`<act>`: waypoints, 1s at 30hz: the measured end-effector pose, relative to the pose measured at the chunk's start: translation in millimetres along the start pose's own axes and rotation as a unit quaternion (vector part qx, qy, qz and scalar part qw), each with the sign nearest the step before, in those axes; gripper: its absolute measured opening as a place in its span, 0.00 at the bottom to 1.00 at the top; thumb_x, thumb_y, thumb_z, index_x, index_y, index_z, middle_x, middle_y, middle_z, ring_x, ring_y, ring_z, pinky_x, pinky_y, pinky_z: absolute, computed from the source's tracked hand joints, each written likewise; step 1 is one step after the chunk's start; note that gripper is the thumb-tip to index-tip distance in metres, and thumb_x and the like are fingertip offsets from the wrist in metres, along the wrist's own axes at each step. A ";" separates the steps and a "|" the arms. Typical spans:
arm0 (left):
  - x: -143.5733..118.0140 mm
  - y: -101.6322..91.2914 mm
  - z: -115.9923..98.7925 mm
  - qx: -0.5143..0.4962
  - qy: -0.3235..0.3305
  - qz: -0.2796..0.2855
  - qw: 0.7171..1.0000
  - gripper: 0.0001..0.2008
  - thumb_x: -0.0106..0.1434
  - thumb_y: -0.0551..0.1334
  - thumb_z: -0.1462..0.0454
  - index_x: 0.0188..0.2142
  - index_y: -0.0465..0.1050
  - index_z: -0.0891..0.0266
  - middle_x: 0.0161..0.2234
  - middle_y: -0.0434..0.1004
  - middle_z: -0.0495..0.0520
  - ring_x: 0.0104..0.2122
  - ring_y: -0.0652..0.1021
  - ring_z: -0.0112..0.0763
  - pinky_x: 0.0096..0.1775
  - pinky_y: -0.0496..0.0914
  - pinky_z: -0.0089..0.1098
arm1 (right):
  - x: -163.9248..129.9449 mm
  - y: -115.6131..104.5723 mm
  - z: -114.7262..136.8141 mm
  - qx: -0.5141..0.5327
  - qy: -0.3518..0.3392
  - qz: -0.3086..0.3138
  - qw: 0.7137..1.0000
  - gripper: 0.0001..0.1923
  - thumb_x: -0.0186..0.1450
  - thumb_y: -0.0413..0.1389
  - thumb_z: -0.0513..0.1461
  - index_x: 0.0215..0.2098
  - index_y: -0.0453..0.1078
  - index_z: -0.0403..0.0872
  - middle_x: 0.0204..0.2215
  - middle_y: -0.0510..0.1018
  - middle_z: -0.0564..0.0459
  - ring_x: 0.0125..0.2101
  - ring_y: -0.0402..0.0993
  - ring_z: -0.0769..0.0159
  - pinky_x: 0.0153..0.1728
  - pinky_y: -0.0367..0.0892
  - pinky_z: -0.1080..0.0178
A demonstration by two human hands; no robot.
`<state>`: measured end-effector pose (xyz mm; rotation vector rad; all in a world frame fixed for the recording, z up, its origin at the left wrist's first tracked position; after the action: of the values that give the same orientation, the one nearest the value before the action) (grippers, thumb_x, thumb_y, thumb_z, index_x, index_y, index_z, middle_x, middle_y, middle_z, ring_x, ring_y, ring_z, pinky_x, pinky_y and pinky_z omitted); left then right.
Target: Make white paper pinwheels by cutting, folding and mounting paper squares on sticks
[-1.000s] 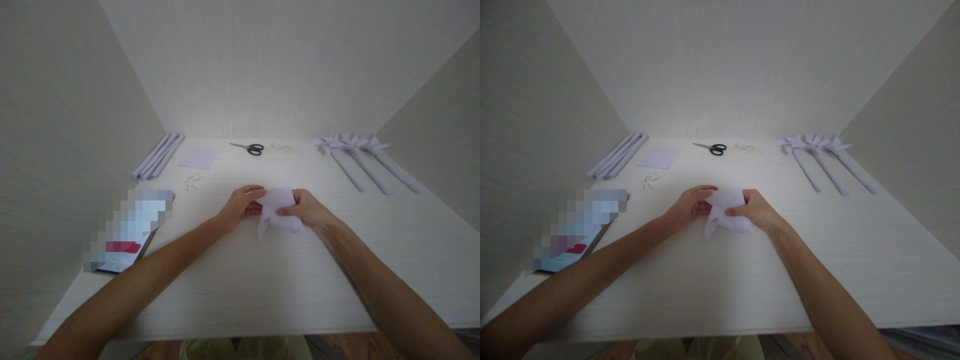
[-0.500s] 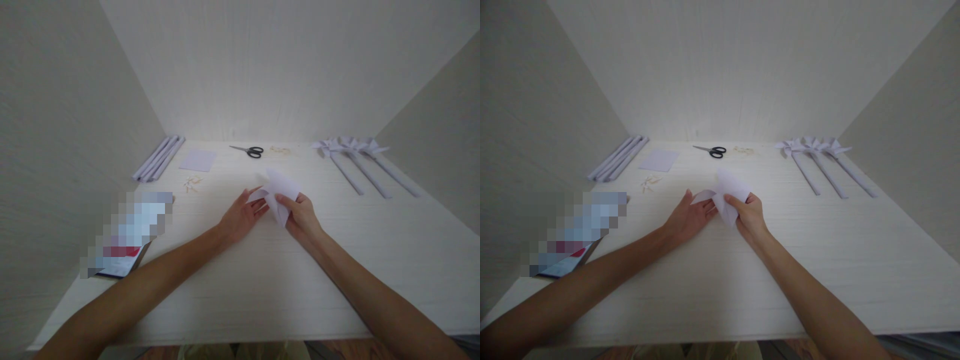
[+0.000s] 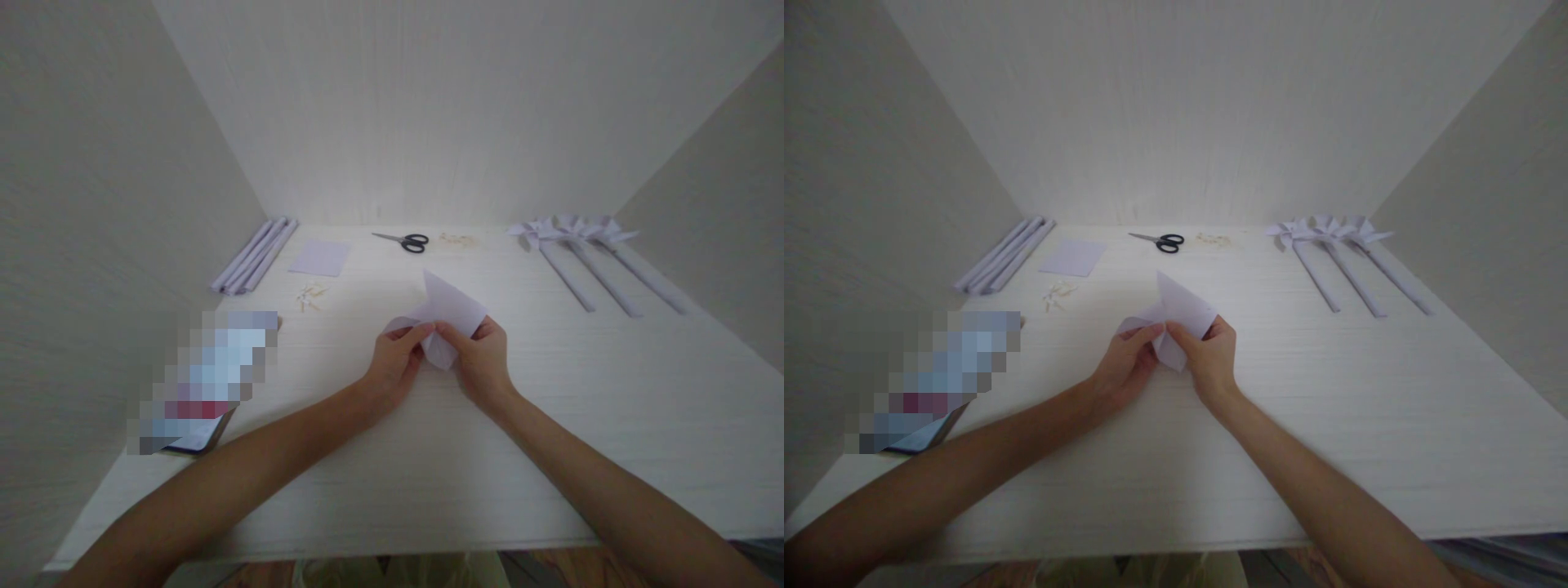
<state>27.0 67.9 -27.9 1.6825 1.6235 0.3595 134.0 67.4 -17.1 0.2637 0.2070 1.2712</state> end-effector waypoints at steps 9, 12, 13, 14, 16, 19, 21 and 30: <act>2.2 -2.9 -1.5 -0.011 0.009 -0.017 1.000 0.03 0.43 0.63 0.72 0.22 0.72 0.69 0.25 0.75 0.53 0.28 0.73 0.25 0.35 0.66 0.28 | -0.3 1.4 -0.1 0.016 0.002 -0.001 1.000 0.14 0.43 0.63 0.35 0.29 0.72 0.44 0.27 0.78 0.52 0.25 0.72 0.66 0.28 0.68 0.62; 2.7 -5.2 -0.6 -0.003 0.003 -0.032 0.999 0.02 0.43 0.62 0.73 0.21 0.71 0.69 0.24 0.74 0.53 0.27 0.73 0.25 0.34 0.66 0.28 | -0.4 1.8 -1.8 0.020 0.010 0.007 1.000 0.14 0.44 0.63 0.35 0.30 0.71 0.44 0.28 0.78 0.52 0.26 0.72 0.67 0.29 0.68 0.63; 2.8 -5.8 -0.2 0.001 0.000 -0.035 0.999 0.02 0.43 0.62 0.72 0.21 0.71 0.69 0.24 0.73 0.53 0.26 0.72 0.25 0.34 0.66 0.28 | -0.3 2.1 -2.7 0.021 0.012 0.011 1.000 0.14 0.44 0.63 0.35 0.30 0.71 0.44 0.28 0.77 0.52 0.26 0.72 0.66 0.29 0.68 0.62; 3.0 -6.4 0.1 0.004 -0.001 -0.038 0.999 0.02 0.43 0.62 0.72 0.21 0.71 0.69 0.24 0.73 0.53 0.26 0.72 0.26 0.34 0.66 0.28 | 0.1 2.1 -3.6 0.019 0.012 0.013 1.000 0.14 0.44 0.63 0.35 0.31 0.71 0.44 0.29 0.77 0.52 0.27 0.72 0.66 0.29 0.68 0.62; 3.8 -7.2 0.0 0.009 -0.001 -0.040 0.999 0.02 0.43 0.62 0.72 0.21 0.71 0.69 0.24 0.73 0.53 0.26 0.72 0.26 0.34 0.66 0.29 | 1.5 1.9 -5.3 0.009 0.012 0.017 1.000 0.15 0.44 0.63 0.36 0.31 0.70 0.44 0.29 0.77 0.51 0.27 0.72 0.66 0.30 0.68 0.62; 6.4 -9.4 -1.8 0.013 0.002 -0.043 0.999 0.02 0.43 0.62 0.72 0.21 0.70 0.69 0.23 0.73 0.53 0.25 0.71 0.25 0.32 0.66 0.28 | 4.9 2.0 -4.8 -0.002 0.004 0.028 1.000 0.15 0.45 0.63 0.36 0.32 0.68 0.44 0.28 0.76 0.53 0.27 0.71 0.67 0.29 0.67 0.63; 8.9 -11.5 -5.2 0.012 0.006 -0.048 0.999 0.03 0.43 0.62 0.72 0.21 0.70 0.69 0.23 0.72 0.52 0.25 0.71 0.25 0.31 0.66 0.28 | 7.5 2.5 -2.6 -0.007 0.003 0.046 0.999 0.14 0.47 0.61 0.38 0.31 0.65 0.46 0.25 0.75 0.56 0.24 0.70 0.69 0.27 0.67 0.64; 13.1 -19.6 -16.1 -0.003 -0.003 -0.082 0.997 0.02 0.46 0.59 0.74 0.22 0.69 0.69 0.23 0.72 0.52 0.24 0.72 0.24 0.29 0.67 0.26 | 15.8 -26.9 45.0 -0.160 -0.217 -0.050 0.962 0.12 0.52 0.57 0.36 0.33 0.60 0.49 0.22 0.69 0.59 0.25 0.68 0.72 0.27 0.64 0.67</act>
<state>4.0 83.5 -34.3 1.5323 1.7411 0.2764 176.3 71.6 17.3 0.2427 -0.3560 1.0963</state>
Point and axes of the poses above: each hand's wrist, its own x-axis towards the middle knuckle, its own y-axis out of the palm, z = x × y, the point moved 8 cm from there along x, towards the middle knuckle
